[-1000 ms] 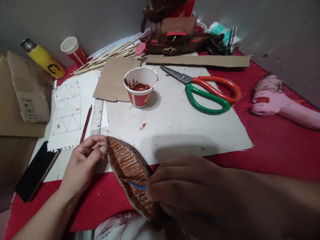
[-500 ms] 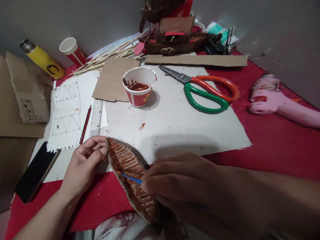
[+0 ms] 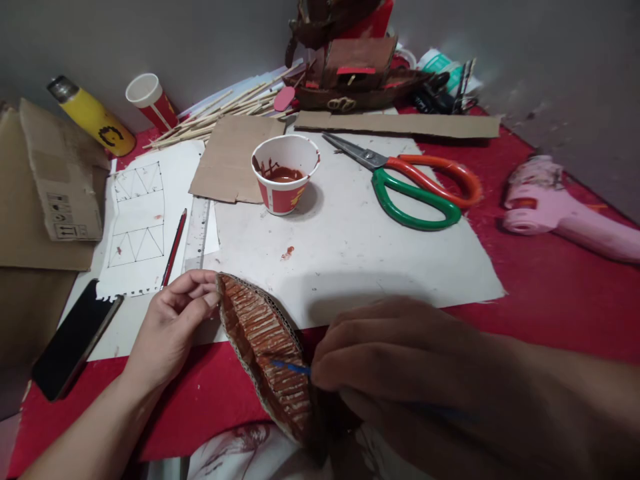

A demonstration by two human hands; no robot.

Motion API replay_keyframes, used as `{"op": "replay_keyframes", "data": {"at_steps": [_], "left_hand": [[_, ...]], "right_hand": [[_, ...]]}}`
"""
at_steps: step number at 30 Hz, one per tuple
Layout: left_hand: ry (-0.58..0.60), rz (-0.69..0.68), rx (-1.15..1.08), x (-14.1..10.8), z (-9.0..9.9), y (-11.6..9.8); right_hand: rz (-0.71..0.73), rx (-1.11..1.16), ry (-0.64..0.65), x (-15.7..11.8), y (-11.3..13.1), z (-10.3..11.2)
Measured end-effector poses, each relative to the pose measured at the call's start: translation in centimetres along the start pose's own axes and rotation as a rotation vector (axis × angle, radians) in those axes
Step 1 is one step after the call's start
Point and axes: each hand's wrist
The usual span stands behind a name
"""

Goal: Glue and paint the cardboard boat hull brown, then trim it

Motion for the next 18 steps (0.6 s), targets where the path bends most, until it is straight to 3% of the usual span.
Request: {"op": "replay_keyframes", "data": {"at_steps": [3,7,9,12,18], "left_hand": [[0.005,0.016,-0.011,0.0,0.0,0.1],[-0.021,0.030,0.008,-0.1,-0.1,0.1],[-0.014,0.028,0.014,-0.1,-0.1,0.1],[-0.003,0.016,0.004,-0.2,-0.2,0.0],[0.024,-0.001,-0.004,-0.2,-0.6,-0.1]], "right_hand": [[0.012,-0.131,-0.055,0.0,0.1,0.3],[0.050,-0.230,0.004,0.0,0.6,0.1],[0.067,-0.349,-0.055,-0.2,1.3,-0.1],[-0.025,-0.480,-0.140,-0.3,1.9,-0.2],[0.139,-0.339,-0.044,0.0,0.8,0.0]]}}
Point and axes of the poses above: each hand's wrist, its own x-axis towards the middle knuckle, its own z-axis out of the back of the hand, y = z × x, and after that the axes turned 13 degrees about -y, right-handed
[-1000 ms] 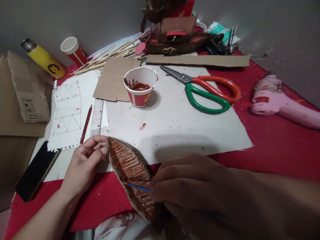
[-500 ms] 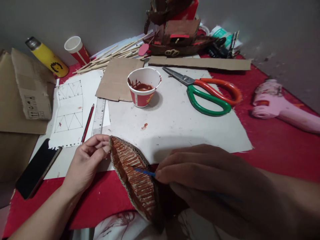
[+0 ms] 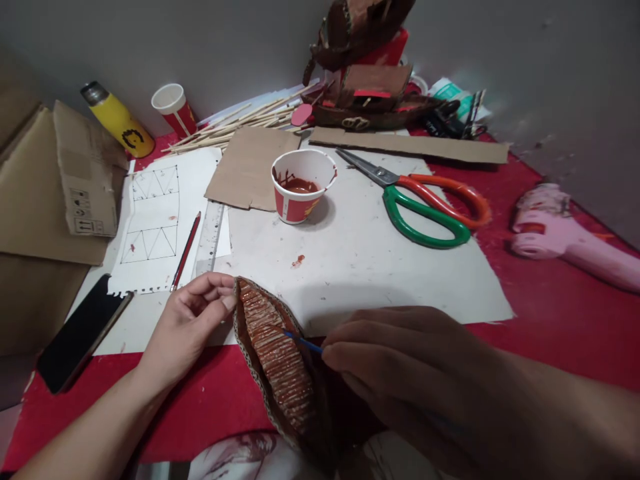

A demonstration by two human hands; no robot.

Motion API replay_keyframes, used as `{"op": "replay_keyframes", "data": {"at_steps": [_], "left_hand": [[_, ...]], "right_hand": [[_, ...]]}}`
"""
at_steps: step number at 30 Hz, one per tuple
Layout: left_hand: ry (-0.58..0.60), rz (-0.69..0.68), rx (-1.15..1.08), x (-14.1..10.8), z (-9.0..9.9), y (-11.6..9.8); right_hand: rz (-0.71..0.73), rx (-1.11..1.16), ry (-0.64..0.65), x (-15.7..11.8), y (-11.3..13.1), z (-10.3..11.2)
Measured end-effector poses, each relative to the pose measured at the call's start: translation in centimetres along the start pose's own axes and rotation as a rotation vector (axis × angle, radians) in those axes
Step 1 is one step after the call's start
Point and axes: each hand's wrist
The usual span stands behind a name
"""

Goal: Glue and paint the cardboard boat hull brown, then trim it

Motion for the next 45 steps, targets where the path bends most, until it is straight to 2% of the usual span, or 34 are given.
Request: {"op": "replay_keyframes", "data": {"at_steps": [6,10,12,15,18,21,24,27,33,37,42,45], "left_hand": [[0.027,-0.005,-0.005,-0.2,0.1,-0.1],[0.019,-0.016,0.001,-0.2,-0.1,-0.2],[0.010,-0.024,0.006,-0.2,-0.3,-0.2],[0.019,-0.031,-0.014,-0.2,-0.5,-0.1],[0.026,-0.047,-0.028,-0.1,-0.5,0.1],[0.012,-0.072,-0.012,-0.1,-0.5,0.3],[0.003,-0.090,0.013,0.0,-0.4,0.3],[0.005,-0.113,0.012,0.0,-0.4,0.4],[0.020,-0.138,-0.013,0.1,-0.5,0.6],[0.038,-0.136,-0.019,0.1,-0.4,0.5],[0.052,-0.118,-0.012,0.2,-0.3,0.5],[0.059,-0.106,-0.008,0.2,-0.3,0.5]], "right_hand": [[-0.181,-0.131,-0.097,-0.5,0.8,0.3],[-0.003,-0.026,0.004,-0.2,0.2,-0.2],[0.041,-0.018,0.011,-0.1,-0.2,-0.4],[0.054,-0.017,-0.042,-0.1,-0.3,-0.5],[0.051,0.001,-0.032,-0.4,-0.3,-0.7],[-0.019,0.056,0.003,-0.6,-0.4,-0.8],[-0.079,0.119,-0.026,-0.6,-0.5,-0.6],[-0.023,0.135,-0.082,-0.3,-0.7,-0.7],[0.100,-0.033,-0.061,0.1,-1.2,-1.0],[0.080,-0.037,-0.156,0.1,-1.3,-0.9],[0.075,0.002,-0.125,0.1,-1.5,-1.0],[0.069,-0.002,-0.156,0.0,-1.5,-0.7]]}}
Point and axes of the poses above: each hand's wrist, its own x-axis towards the middle knuckle, its own z-axis out of the back of the hand, y = z × x, and after that the axes turned 13 degrees about -y, right-handed
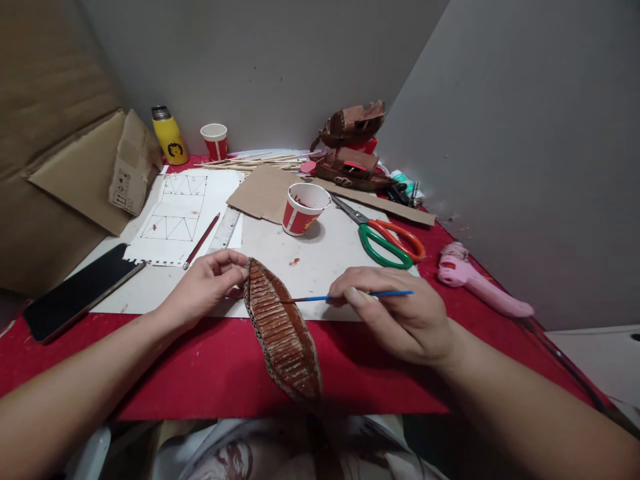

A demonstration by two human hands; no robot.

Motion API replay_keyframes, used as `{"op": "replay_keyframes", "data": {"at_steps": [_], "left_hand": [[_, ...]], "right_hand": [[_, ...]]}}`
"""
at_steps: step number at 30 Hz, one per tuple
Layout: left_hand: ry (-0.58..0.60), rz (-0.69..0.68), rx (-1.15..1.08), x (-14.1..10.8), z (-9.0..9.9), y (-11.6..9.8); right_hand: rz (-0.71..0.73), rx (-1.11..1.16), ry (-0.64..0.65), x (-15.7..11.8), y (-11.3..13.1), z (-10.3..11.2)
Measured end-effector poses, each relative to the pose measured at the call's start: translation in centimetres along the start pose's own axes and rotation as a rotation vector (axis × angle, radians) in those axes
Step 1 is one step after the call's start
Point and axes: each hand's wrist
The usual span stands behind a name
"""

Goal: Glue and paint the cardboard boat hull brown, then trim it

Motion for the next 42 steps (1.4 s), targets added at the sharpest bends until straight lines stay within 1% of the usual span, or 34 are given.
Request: {"op": "replay_keyframes", "data": {"at_steps": [2,7,11,13,16,20,22,25,30,34,39,42], "left_hand": [[0.004,0.005,0.001,0.0,0.0,0.0],[0.011,-0.002,0.011,0.0,0.2,0.2],[0.016,-0.002,0.001,-0.1,0.2,0.2],[0.012,-0.002,0.006,-0.1,0.2,0.1],[-0.001,-0.001,0.021,-0.2,0.2,0.1],[-0.007,-0.008,0.024,-0.1,0.1,0.1],[-0.006,-0.007,0.023,-0.2,0.1,0.1],[-0.005,-0.005,0.015,-0.2,0.1,0.1],[0.016,-0.001,0.013,-0.2,0.1,0.0],[0.017,0.007,0.003,-0.1,0.2,0.2],[0.011,-0.001,0.027,-0.2,0.1,0.1],[-0.004,-0.005,0.043,-0.3,0.0,-0.1]], "right_hand": [[-0.018,0.015,-0.010,0.0,0.2,0.2],[0.003,-0.013,0.067,0.0,0.6,0.3],[-0.031,0.012,0.021,-0.1,0.6,0.2],[-0.027,0.027,0.026,-0.2,0.6,0.1],[-0.016,-0.014,0.035,-0.3,0.7,0.1],[-0.017,0.012,-0.039,-0.5,0.7,-0.1],[-0.001,0.035,-0.017,-0.6,0.6,-0.3],[0.038,0.005,0.048,-0.7,0.5,-0.5],[0.067,-0.036,-0.004,-0.7,0.7,-0.6],[0.064,-0.004,0.040,-0.7,1.1,-0.6],[0.030,0.032,0.011,-0.7,1.4,-0.4],[0.023,0.050,0.054,-0.6,1.6,0.0]]}}
Point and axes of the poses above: each hand's wrist, its own x-axis towards the middle knuckle, its own z-axis out of the back of the hand, y = z × x, and after that the axes turned 13 degrees about -y, right-handed
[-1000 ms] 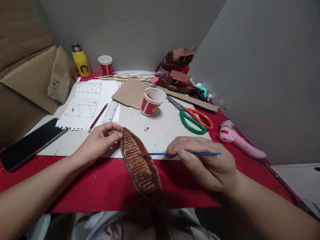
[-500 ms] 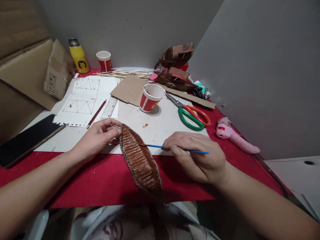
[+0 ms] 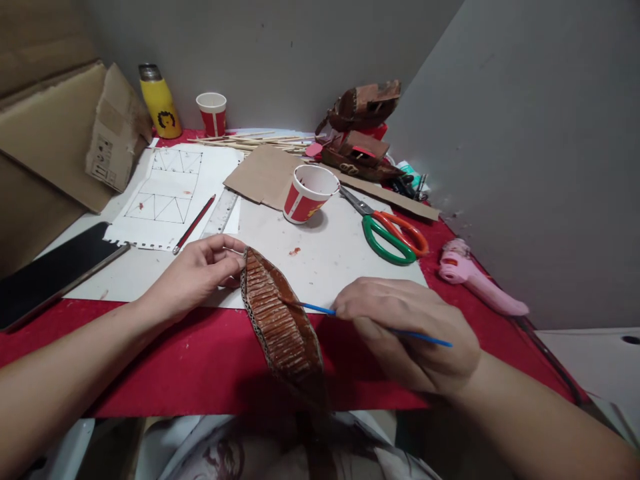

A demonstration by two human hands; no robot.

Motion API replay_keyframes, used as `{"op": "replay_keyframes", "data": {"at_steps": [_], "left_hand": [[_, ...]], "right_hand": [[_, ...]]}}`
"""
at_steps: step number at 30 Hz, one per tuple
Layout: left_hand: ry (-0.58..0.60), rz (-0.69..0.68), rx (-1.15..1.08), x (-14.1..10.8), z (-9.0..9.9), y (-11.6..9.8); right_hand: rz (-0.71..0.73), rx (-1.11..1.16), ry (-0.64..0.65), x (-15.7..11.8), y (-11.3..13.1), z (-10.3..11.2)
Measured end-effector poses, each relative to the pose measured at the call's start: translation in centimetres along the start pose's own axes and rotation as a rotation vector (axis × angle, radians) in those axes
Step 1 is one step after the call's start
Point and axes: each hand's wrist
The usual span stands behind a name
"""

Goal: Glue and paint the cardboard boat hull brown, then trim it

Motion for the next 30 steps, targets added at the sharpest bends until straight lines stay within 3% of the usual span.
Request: {"op": "replay_keyframes", "data": {"at_steps": [5,13,17,25,30], "left_hand": [[-0.013,-0.004,0.006,-0.02,0.00,-0.02],[-0.029,-0.004,0.042,-0.12,-0.04,-0.37],[-0.023,-0.007,0.032,-0.03,-0.04,-0.25],[-0.012,0.000,0.002,0.00,-0.12,-0.28],[-0.006,0.006,0.007,0.12,-0.06,-0.08]], "right_hand": [[-0.059,0.001,0.076,0.00,0.26,0.75],[-0.098,-0.058,0.059,-0.15,0.41,0.80],[-0.079,0.037,0.089,-0.07,0.29,0.63],[-0.133,-0.113,0.011,-0.13,0.50,0.77],[-0.081,-0.010,0.097,0.19,0.38,0.66]]}}
Point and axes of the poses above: each hand's wrist, its own x-axis towards the middle knuckle, its own z-axis out of the back of the hand, y = z × x, and after that the axes turned 13 degrees about -y, right-handed
